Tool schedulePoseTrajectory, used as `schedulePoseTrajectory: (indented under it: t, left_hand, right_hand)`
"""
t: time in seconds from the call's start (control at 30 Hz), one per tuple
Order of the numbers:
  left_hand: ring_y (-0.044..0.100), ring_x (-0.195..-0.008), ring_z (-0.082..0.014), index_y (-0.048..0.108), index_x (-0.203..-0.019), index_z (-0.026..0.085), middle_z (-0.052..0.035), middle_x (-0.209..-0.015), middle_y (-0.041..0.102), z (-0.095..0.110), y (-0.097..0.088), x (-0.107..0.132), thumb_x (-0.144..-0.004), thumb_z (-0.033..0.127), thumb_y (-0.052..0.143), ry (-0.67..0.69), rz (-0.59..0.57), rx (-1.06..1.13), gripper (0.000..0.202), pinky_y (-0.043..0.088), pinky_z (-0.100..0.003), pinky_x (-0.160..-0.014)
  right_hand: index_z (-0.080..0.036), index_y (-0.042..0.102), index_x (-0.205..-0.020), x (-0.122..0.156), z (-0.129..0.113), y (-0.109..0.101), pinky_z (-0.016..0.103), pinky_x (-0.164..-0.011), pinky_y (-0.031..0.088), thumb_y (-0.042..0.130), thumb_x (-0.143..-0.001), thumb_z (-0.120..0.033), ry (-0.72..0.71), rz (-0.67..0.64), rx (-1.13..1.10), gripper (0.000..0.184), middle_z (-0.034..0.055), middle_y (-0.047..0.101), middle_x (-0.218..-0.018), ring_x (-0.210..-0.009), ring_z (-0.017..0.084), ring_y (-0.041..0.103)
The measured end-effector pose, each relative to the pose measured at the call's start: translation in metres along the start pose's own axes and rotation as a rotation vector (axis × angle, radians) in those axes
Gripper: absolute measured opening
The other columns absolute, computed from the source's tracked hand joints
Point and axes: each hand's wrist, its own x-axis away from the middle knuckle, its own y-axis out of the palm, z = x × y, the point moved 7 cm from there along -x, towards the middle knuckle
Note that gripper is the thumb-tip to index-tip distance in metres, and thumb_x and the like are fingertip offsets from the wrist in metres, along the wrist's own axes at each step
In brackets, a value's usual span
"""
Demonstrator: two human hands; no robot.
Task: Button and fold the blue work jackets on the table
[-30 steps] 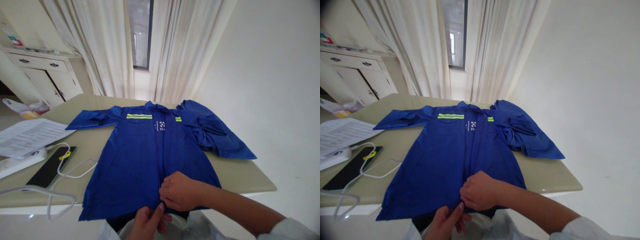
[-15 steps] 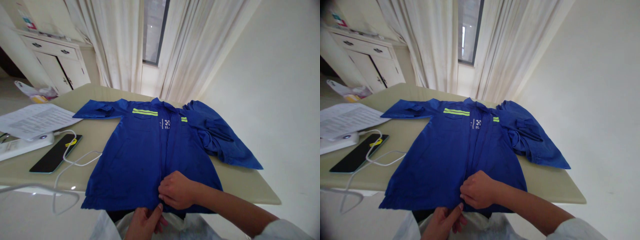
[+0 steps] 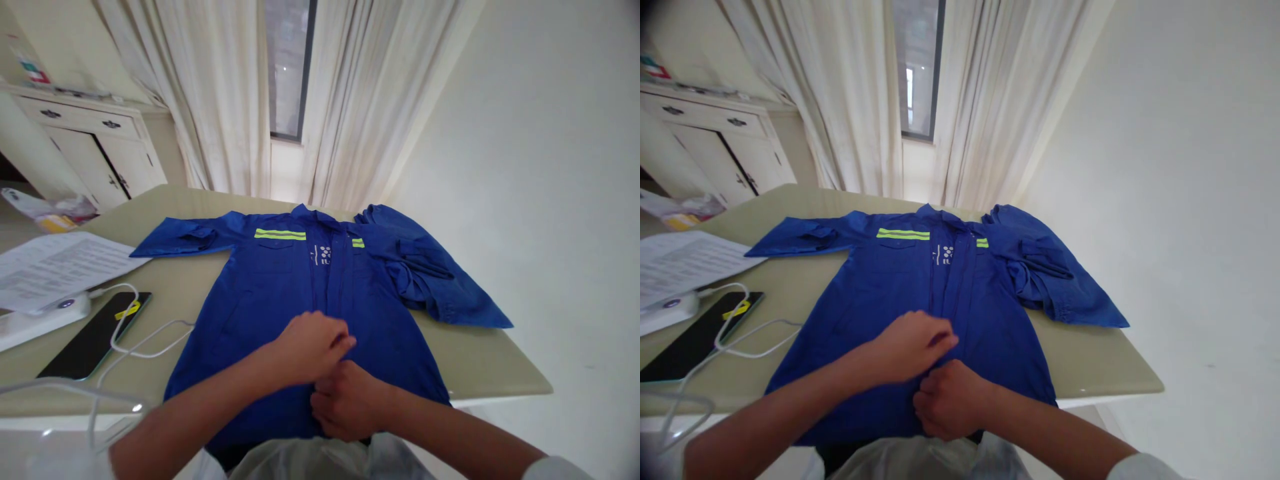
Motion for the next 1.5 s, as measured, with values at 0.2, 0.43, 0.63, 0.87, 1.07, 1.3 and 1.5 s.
schedulePoseTrajectory:
  t: [0.2, 0.43, 0.63, 0.87, 1.07, 1.3, 1.5]
  left_hand:
    - [0.07, -0.12, -0.0345, 0.075, -0.12, 0.016, -0.0199, -0.124, 0.074, -0.046, -0.033, -0.176, -0.1, 0.047, 0.055, -0.246, 0.194, -0.213, 0.042, 0.053, -0.043, -0.1]
    - [0.068, -0.122, -0.041, 0.073, -0.123, 0.009, -0.0291, -0.127, 0.07, -0.093, -0.044, -0.255, -0.094, 0.06, 0.056, -0.371, 0.259, -0.179, 0.061, 0.053, -0.047, -0.099]
    - [0.069, -0.121, -0.0356, 0.072, -0.125, 0.009, -0.0251, -0.13, 0.071, -0.132, -0.052, -0.282, -0.101, 0.046, 0.044, -0.441, 0.244, -0.171, 0.052, 0.054, -0.038, -0.095]
    - [0.07, -0.119, -0.0387, 0.072, -0.118, 0.007, -0.0286, -0.125, 0.072, -0.195, -0.093, -0.224, -0.102, 0.053, 0.047, -0.573, 0.223, -0.245, 0.055, 0.055, -0.042, -0.095]
    - [0.069, -0.121, -0.0355, 0.069, -0.124, 0.014, -0.0223, -0.129, 0.071, -0.124, -0.091, -0.18, -0.105, 0.041, 0.041, -0.43, 0.219, -0.343, 0.043, 0.052, -0.047, -0.101]
    - [0.071, -0.112, -0.0304, 0.075, -0.117, 0.017, -0.0167, -0.117, 0.076, -0.041, -0.006, -0.02, -0.105, 0.031, 0.036, -0.128, 0.084, -0.376, 0.042, 0.051, -0.046, -0.104]
    - [0.045, -0.151, -0.0247, 0.023, -0.169, 0.015, -0.0118, -0.167, 0.043, -0.057, 0.082, 0.094, -0.101, 0.031, 0.046, 0.104, 0.517, -0.601, 0.074, 0.034, -0.039, -0.125]
  right_hand:
    - [-0.022, 0.062, -0.077, -0.014, 0.002, 0.007, 0.028, -0.05, 0.03, 0.062, -0.093, -0.046, -0.072, -0.097, 0.044, 0.029, -0.0025, 0.07, -0.073, -0.066, 0.015, 0.062]
    - [-0.026, 0.065, -0.084, -0.007, 0.017, 0.032, 0.023, -0.052, 0.035, 0.061, -0.104, -0.036, 0.007, -0.121, -0.016, 0.022, -0.008, 0.077, -0.09, -0.08, 0.01, 0.068]
    - [-0.026, 0.062, -0.075, -0.008, 0.021, 0.044, 0.022, -0.051, 0.034, 0.062, -0.102, -0.032, 0.03, -0.109, -0.065, 0.028, -0.0099, 0.076, -0.084, -0.077, 0.01, 0.066]
    - [-0.025, 0.059, -0.082, -0.004, 0.014, 0.032, 0.024, -0.054, 0.034, 0.057, -0.105, -0.038, -0.027, -0.033, -0.082, 0.027, -0.0072, 0.071, -0.08, -0.073, 0.011, 0.063]
    - [-0.023, 0.059, -0.079, -0.007, 0.007, 0.016, 0.028, -0.056, 0.035, 0.06, -0.097, -0.038, -0.099, 0.019, -0.103, 0.024, -0.0037, 0.071, -0.078, -0.07, 0.013, 0.062]
    - [-0.02, 0.066, -0.085, -0.014, 0.002, -0.009, 0.028, -0.049, 0.034, 0.058, -0.097, -0.04, -0.116, -0.067, 0.035, 0.025, 0.0018, 0.075, -0.076, -0.063, 0.017, 0.068]
    - [-0.019, 0.065, -0.069, -0.025, 0.002, 0.013, 0.028, -0.045, 0.037, 0.064, -0.087, -0.04, -0.208, -0.061, 0.149, 0.028, 0.0052, 0.072, -0.063, -0.057, 0.022, 0.069]
